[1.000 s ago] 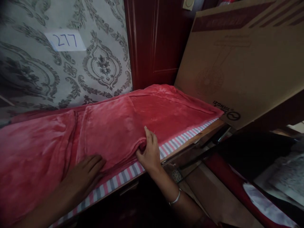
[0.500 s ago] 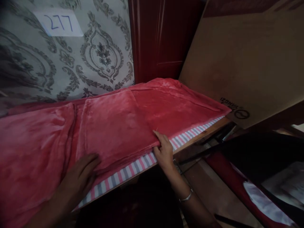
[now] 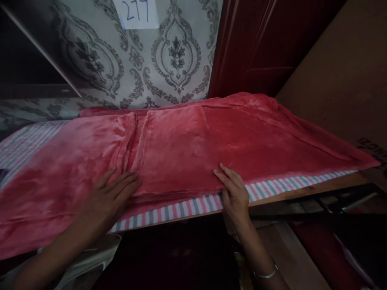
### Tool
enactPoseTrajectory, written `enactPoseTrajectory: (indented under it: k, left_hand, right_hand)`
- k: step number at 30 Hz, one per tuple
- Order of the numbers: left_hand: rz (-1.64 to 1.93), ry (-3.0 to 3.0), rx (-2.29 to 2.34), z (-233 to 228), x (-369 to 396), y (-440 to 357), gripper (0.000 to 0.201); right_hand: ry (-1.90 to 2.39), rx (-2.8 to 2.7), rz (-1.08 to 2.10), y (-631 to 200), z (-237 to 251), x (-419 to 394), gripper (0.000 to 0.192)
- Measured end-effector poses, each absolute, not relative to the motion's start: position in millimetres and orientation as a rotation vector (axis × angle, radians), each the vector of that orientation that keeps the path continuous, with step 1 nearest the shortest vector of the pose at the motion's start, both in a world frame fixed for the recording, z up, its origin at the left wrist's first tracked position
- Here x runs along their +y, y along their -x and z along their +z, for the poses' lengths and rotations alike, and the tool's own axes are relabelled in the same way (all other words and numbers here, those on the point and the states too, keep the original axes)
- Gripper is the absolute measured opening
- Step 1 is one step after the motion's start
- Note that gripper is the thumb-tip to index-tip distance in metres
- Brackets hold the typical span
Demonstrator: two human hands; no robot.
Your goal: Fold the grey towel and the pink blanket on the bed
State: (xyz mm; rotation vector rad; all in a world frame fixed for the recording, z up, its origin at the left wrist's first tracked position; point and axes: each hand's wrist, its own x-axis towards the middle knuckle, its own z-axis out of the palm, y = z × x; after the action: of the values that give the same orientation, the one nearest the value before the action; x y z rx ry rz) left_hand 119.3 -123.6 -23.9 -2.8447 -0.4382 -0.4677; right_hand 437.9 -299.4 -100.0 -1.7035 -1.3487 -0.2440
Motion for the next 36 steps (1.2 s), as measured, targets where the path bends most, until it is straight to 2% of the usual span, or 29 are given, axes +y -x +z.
enactPoseTrajectory:
  k: [7,12,18,21,24,27,29,34,36]
  left_hand:
    - [-0.366,2.85,-0.385,-40,-125,-115,0.045]
    - [-0.579,2.787,-0.366,-52,-129,-108,0.038]
    - [-0.576,2.751,-0.433,-64,-129,-109,0.039]
    - [-0.608,2.83,-0.501,-52,-131,-110,0.039]
    - [-0.547,3.084,-0.594,-16,-128,-113,0.036]
    - [-0.504,3.347,-0.794,19,-102,-126,0.027]
    - [-0.584,3.37,-1.052,30,-67,-143,0.029]
    - [-0.732,3.326,-1.963,25,39,-200,0.041]
    - [-0.892,3.299,-2.111,20,67,-222,0.044]
  right_hand:
    - [1.721,-1.429,-0.231,-442,-110,-304,0.058]
    - [1.708,-1.379,-0.246,-440,-114,-302,0.058]
    - [1.692,-1.39,-0.284,-442,-122,-300,0.057]
    - [1.678,-1.412,-0.307,-444,-125,-299,0.057]
    - [1.662,-1.428,-0.339,-446,-126,-298,0.056]
    - [1.67,-1.437,-0.379,-446,-125,-297,0.055]
    - [1.663,-1.448,-0.412,-446,-125,-297,0.057]
    - [1.666,-1.486,-0.466,-450,-135,-297,0.063]
    - [1.684,-1.498,-0.477,-452,-140,-296,0.063]
